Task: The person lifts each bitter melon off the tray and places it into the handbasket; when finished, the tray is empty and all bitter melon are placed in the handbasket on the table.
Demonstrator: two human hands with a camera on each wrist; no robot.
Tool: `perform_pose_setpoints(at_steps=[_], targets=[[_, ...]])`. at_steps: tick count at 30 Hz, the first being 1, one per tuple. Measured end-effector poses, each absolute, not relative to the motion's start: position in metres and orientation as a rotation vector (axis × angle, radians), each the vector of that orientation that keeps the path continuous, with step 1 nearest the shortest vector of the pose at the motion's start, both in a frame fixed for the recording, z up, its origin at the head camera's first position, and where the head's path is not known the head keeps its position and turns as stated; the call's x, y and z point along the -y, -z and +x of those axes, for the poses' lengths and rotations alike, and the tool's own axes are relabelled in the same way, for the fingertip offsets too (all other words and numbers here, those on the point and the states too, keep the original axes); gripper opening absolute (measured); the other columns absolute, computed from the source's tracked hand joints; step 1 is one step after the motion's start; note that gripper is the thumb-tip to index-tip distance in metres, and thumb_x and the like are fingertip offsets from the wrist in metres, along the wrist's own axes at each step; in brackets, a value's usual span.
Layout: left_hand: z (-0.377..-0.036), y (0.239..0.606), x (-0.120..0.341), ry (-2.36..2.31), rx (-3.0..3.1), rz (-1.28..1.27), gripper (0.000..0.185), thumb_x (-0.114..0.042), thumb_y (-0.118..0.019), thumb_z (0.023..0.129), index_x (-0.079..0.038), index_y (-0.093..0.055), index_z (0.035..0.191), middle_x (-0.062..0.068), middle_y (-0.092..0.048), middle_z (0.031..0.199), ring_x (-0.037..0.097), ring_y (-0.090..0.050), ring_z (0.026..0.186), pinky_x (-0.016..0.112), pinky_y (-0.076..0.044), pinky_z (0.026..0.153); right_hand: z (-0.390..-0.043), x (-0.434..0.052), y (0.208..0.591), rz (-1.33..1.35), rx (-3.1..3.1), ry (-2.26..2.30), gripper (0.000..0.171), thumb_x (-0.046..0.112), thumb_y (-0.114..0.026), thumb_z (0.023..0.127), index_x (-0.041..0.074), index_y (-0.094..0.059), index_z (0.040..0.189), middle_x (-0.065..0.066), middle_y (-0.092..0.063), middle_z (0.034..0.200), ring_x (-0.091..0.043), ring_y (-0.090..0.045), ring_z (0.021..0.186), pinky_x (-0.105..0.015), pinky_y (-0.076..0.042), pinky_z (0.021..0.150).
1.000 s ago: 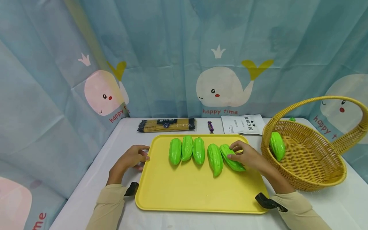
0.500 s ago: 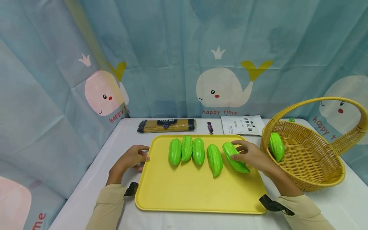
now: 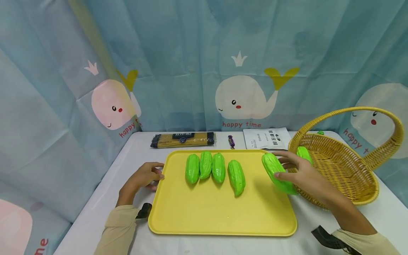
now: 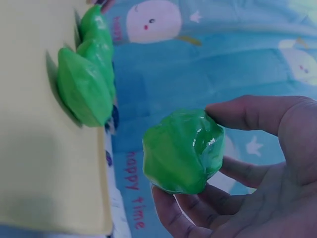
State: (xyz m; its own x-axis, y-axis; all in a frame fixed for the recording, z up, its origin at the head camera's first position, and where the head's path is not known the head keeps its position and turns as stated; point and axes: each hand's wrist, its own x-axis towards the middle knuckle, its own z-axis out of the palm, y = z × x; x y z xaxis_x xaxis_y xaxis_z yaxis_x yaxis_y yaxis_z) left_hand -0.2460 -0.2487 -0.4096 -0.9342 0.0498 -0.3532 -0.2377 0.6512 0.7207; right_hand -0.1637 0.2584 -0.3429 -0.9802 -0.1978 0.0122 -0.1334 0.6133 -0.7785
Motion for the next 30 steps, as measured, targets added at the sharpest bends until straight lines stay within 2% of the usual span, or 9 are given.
perform_pose_setpoints(at_steps=[5,9,16,20,23,26,29,30], targets=[[-0.246,0.410,0.248,-1.169,-2.530,-0.158,0.058,-0.011,-0.071,0.101,-0.004,-0.051,0.155,0.016,-0.061,0.117,0.018,-0.062,0.068,0.030,-0.059,0.061,-0.155,-0.275,0.334,-0.246,-2.816,1.265,0.074,0.036,-0.076,0.099,0.018,-0.042,0.162,-0.018,-0.054,0.149,-0.038,-0.053,0.128,-0.046,-0.052,0.090],[-0.245,0.410,0.248,-1.167,-2.533,-0.160,0.058,-0.011,-0.071,0.102,-0.003,-0.050,0.155,0.017,-0.061,0.118,0.018,-0.062,0.068,0.030,-0.059,0.061,-0.150,-0.293,0.329,-0.204,-2.858,1.225,0.076,0.034,-0.076,0.099,0.017,-0.040,0.164,-0.022,-0.051,0.151,-0.040,-0.051,0.128,-0.046,-0.053,0.088],[-0.245,0.409,0.249,-1.174,-2.531,-0.149,0.059,-0.011,-0.071,0.101,-0.003,-0.050,0.155,0.017,-0.062,0.118,0.018,-0.062,0.068,0.031,-0.060,0.061,-0.149,-0.330,0.321,-0.147,-2.893,1.204,0.077,0.033,-0.074,0.101,0.015,-0.034,0.166,-0.019,-0.046,0.153,-0.031,-0.046,0.126,-0.028,-0.053,0.080],[-0.244,0.410,0.249,-1.199,-2.532,-0.115,0.058,-0.009,-0.071,0.101,-0.001,-0.050,0.155,0.018,-0.062,0.118,0.018,-0.063,0.068,0.032,-0.060,0.061,-0.155,-0.348,0.314,-0.108,-2.885,1.214,0.085,0.036,-0.070,0.104,0.010,-0.022,0.169,-0.028,-0.036,0.159,-0.046,-0.041,0.133,-0.052,-0.051,0.095],[-0.243,0.410,0.249,-1.204,-2.538,-0.105,0.058,-0.009,-0.071,0.101,-0.001,-0.051,0.154,0.018,-0.062,0.118,0.018,-0.063,0.068,0.032,-0.060,0.060,-0.161,-0.359,0.309,-0.043,-2.887,1.209,0.091,0.040,-0.067,0.105,0.008,-0.014,0.171,-0.036,-0.028,0.161,-0.059,-0.032,0.138,-0.069,-0.043,0.095],[-0.242,0.409,0.249,-1.200,-2.540,-0.109,0.058,-0.010,-0.071,0.101,-0.001,-0.050,0.155,0.018,-0.062,0.117,0.018,-0.063,0.068,0.032,-0.060,0.060,-0.169,-0.371,0.306,-0.014,-2.889,1.186,0.092,0.041,-0.066,0.106,0.005,-0.011,0.170,-0.039,-0.027,0.160,-0.061,-0.031,0.138,-0.057,-0.052,0.087],[-0.243,0.410,0.249,-1.201,-2.538,-0.115,0.058,-0.011,-0.071,0.101,-0.001,-0.050,0.155,0.018,-0.062,0.118,0.018,-0.062,0.068,0.031,-0.060,0.061,-0.177,-0.382,0.305,-0.014,-2.870,1.167,0.093,0.040,-0.065,0.106,0.001,-0.009,0.169,-0.043,-0.026,0.159,-0.062,-0.032,0.137,-0.044,-0.054,0.081],[-0.243,0.410,0.250,-1.199,-2.537,-0.116,0.058,-0.011,-0.071,0.101,-0.001,-0.050,0.155,0.018,-0.061,0.118,0.018,-0.062,0.068,0.031,-0.060,0.061,-0.179,-0.386,0.305,-0.009,-2.859,1.161,0.094,0.040,-0.064,0.106,0.000,-0.007,0.169,-0.044,-0.025,0.158,-0.063,-0.033,0.136,-0.044,-0.055,0.080]])
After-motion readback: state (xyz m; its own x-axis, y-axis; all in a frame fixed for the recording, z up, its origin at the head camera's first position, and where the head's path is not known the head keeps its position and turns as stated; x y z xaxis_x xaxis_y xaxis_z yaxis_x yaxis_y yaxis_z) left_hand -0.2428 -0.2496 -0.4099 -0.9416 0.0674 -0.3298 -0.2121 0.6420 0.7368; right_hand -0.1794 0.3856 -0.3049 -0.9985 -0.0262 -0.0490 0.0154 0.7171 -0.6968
